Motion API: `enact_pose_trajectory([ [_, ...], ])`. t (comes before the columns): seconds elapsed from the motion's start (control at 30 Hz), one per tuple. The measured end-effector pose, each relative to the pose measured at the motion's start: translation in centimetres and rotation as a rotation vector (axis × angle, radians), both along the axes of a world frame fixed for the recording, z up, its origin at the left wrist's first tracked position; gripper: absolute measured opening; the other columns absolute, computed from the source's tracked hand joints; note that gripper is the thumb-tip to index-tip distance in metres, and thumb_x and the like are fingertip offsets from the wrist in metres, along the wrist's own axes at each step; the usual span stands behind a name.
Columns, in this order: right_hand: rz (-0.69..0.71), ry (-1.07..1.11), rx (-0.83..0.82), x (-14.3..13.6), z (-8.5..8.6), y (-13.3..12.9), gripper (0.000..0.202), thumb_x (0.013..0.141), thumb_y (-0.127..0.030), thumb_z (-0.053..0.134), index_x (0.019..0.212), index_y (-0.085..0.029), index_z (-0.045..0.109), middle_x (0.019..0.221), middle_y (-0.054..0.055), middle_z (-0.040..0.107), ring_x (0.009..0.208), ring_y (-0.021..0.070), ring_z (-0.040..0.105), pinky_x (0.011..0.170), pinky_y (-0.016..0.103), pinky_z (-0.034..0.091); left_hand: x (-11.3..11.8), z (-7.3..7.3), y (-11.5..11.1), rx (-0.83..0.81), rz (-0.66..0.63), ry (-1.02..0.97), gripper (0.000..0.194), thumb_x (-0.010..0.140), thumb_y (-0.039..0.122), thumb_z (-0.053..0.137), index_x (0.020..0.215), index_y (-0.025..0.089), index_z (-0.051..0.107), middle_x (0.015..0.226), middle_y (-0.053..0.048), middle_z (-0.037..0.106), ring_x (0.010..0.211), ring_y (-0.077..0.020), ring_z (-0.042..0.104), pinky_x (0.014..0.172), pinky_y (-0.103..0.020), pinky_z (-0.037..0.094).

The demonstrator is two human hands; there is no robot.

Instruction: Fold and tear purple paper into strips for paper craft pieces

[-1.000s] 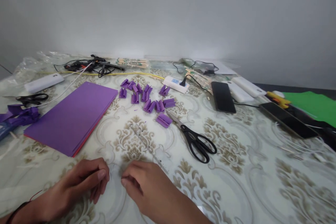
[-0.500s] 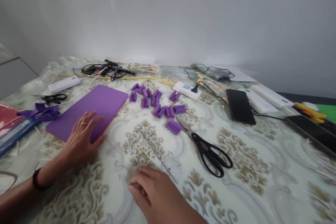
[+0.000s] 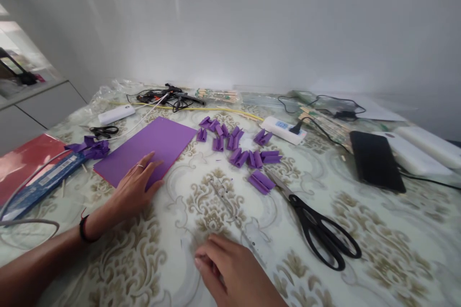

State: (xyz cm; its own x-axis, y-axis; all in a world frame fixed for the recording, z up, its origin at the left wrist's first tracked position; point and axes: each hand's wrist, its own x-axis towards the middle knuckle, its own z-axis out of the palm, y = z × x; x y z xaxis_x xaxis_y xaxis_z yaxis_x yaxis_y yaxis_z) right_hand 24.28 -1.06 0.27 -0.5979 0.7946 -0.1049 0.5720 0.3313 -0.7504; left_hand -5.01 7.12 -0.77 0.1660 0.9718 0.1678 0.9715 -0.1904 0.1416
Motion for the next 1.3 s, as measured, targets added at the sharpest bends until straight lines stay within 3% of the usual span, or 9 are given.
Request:
enact_pose_trajectory([
  [0.3,-0.005,-0.003,-0.005,0.2,-0.3,-0.1,0.024,0.106,-0.024,0.051,0.089,-0.024,0.069,0.087,0.001,0.068,0.080,0.0181,0.069,0.074,0.030,0.053,0.3,1.0,-0.2,-0.037,0.039,0.007,0.039,0.100,0.026,0.063,0.138,0.019,0.061,0.165,-0.018,0.045,0.134,-0.0372,0.064,0.109,-0.053,0.056],
  [0.57,-0.020,-0.017,-0.037,-0.2,0.7,0.1,0.024,0.104,-0.022,0.052,0.090,-0.022,0.071,0.086,0.002,0.068,0.078,0.0183,0.068,0.071,0.029,0.051,0.6,1.9,-0.3,-0.081,0.103,0.045,0.037,0.103,0.033,0.058,0.140,0.028,0.063,0.166,-0.010,0.047,0.112,-0.0353,0.076,0.085,-0.048,0.065],
  [0.8,-0.033,0.001,-0.046,-0.1,1.3,-0.1,0.021,0.104,-0.021,0.055,0.092,-0.020,0.072,0.088,0.002,0.069,0.079,0.0178,0.067,0.071,0.029,0.050,0.2,1.8,0.1,-0.105,0.088,0.068,0.036,0.105,0.035,0.054,0.138,0.030,0.068,0.157,-0.004,0.059,0.125,-0.0349,0.071,0.095,-0.049,0.062],
  [0.97,-0.024,0.003,-0.012,-0.3,1.3,0.1,0.021,0.103,-0.020,0.056,0.092,-0.019,0.073,0.086,0.003,0.068,0.079,0.0179,0.066,0.068,0.027,0.049,-0.1,1.9,0.5,-0.111,0.106,0.077,0.038,0.105,0.040,0.055,0.138,0.029,0.068,0.155,-0.002,0.061,0.123,-0.0359,0.072,0.091,-0.048,0.063],
  [1.3,-0.022,-0.006,0.006,-0.3,1.9,-0.1,0.020,0.104,-0.019,0.058,0.092,-0.019,0.074,0.088,0.002,0.069,0.078,0.0161,0.067,0.070,0.026,0.049,-1.3,1.9,1.2,-0.069,0.095,0.060,0.037,0.105,0.036,0.050,0.137,0.025,0.066,0.145,-0.008,0.069,0.112,-0.0333,0.075,0.089,-0.044,0.061],
])
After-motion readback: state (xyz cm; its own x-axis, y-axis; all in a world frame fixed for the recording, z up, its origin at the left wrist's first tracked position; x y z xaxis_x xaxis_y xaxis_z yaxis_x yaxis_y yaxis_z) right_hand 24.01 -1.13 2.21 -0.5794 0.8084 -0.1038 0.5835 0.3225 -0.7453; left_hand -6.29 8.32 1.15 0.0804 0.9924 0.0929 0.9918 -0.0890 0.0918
